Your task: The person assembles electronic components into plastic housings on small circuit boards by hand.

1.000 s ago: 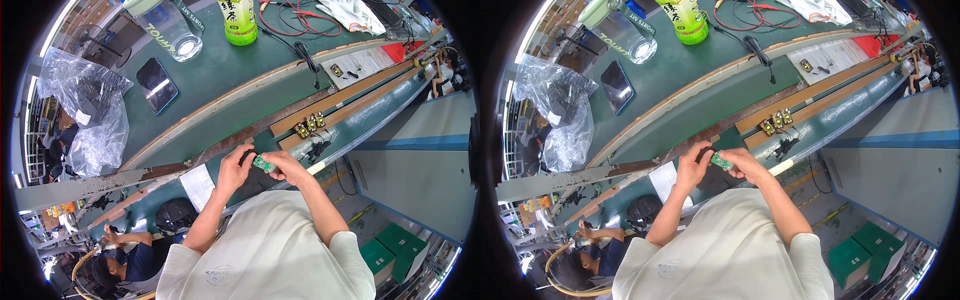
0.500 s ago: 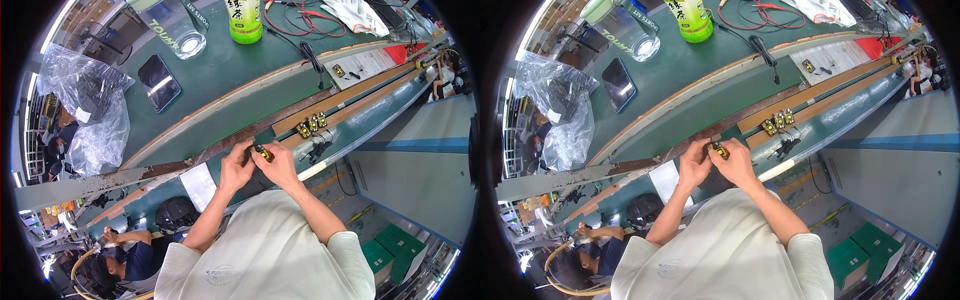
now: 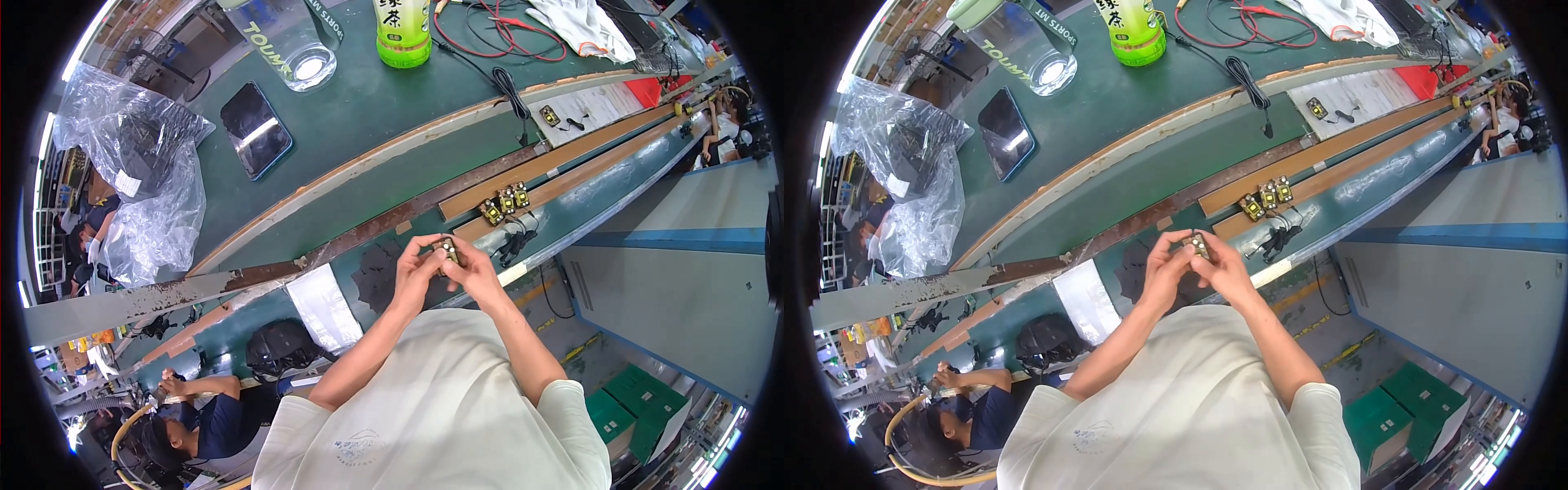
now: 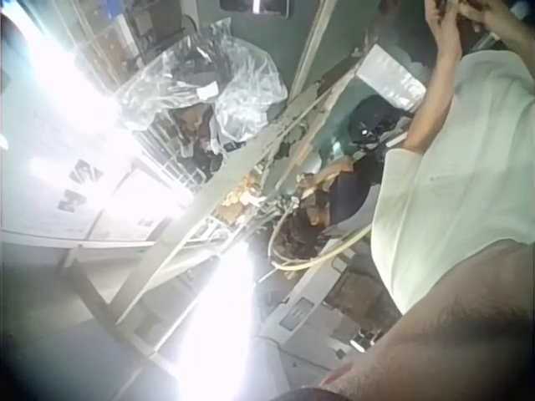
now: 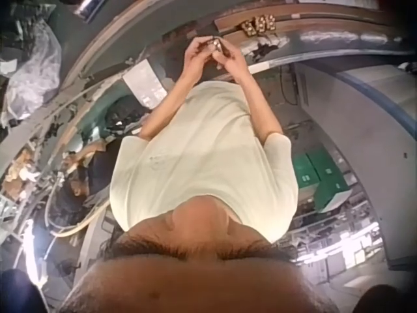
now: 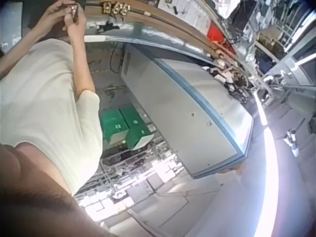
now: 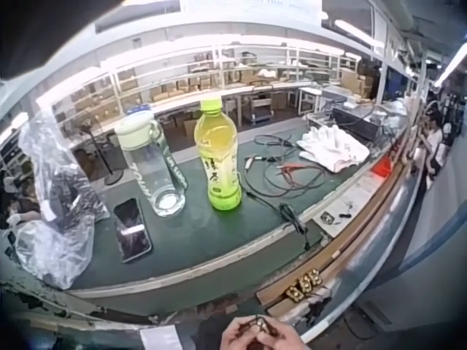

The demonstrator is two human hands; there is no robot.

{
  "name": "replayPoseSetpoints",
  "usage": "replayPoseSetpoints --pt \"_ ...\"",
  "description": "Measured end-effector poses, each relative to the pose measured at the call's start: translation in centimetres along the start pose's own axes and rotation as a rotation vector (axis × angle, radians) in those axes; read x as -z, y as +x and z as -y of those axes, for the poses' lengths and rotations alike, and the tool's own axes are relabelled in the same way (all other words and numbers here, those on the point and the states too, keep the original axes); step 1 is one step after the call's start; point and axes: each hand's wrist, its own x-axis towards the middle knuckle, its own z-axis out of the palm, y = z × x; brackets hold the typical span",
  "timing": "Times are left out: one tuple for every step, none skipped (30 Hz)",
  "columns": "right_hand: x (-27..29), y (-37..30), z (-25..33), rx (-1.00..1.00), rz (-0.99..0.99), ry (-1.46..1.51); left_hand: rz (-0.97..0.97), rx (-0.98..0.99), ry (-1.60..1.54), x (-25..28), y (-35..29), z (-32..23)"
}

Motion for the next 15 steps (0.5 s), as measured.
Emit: replayPoseSetpoints --pt "0.8 0.2 -0.5 -0.076 0.01 0.078 0.005 0.1 0.026 -0.2 0.1 0.4" --pt "1.6 0.4 -0.9 -0.074 0.005 0.08 0.012 0.199 0.054 -0.4 0.3 0.8" --pt "2.4 0.5 -1.2 -0.033 -0.053 -0.204 0.019 0.298 0.084 -0.4 0.5 1.1" --pt "3.2 0.7 -1.6 0.008 -0.112 -0.487 0.026 0.3 0.088 0.0 0.7 1.6" --pt "3.9 1.0 -2.0 0.044 -0.176 -0.768 0.02 0.239 0.266 1.0 0.9 2.5" --pt "4.5 1.5 -2.6 0.043 -0.188 -0.763 0.014 0.171 0.443 2.3 1.3 3.4" --pt "5.1 2.1 -3.2 0.044 -0.258 -0.783 0.011 0.098 0.619 3.8 1.8 4.3" --pt "5.6 2.8 -3.9 0.045 -0.327 -0.803 -0.047 0.016 0.746 5.5 2.5 4.8" --pt "6.2 3.5 -4.8 0.04 -0.4 -0.821 -0.1 -0.065 0.871 7.5 3.2 5.2" --pt "6.7 4.3 -6.0 0.033 -0.422 -0.812 -0.155 -0.143 1.041 8.8 3.7 4.9" --pt "7.1 5.3 -7.4 0.054 -0.425 -0.766 -0.208 -0.229 1.208 10.1 4.2 4.5" --pt "6.7 6.2 -7.9 0.085 -0.412 -0.722 -0.282 -0.238 1.32 12.7 4.4 4.9" --pt "6.6 6.8 -8.4 0.115 -0.4 -0.678 -0.356 -0.248 1.43 15.1 4.5 5.3" --pt "6.4 7.3 -8.5 0.111 -0.408 -0.675 -0.406 -0.169 1.487 17.2 4.4 5.5" --pt "6.1 7.6 -7.9 0.081 -0.407 -0.733 -0.455 -0.093 1.544 18.6 4.2 5.5"
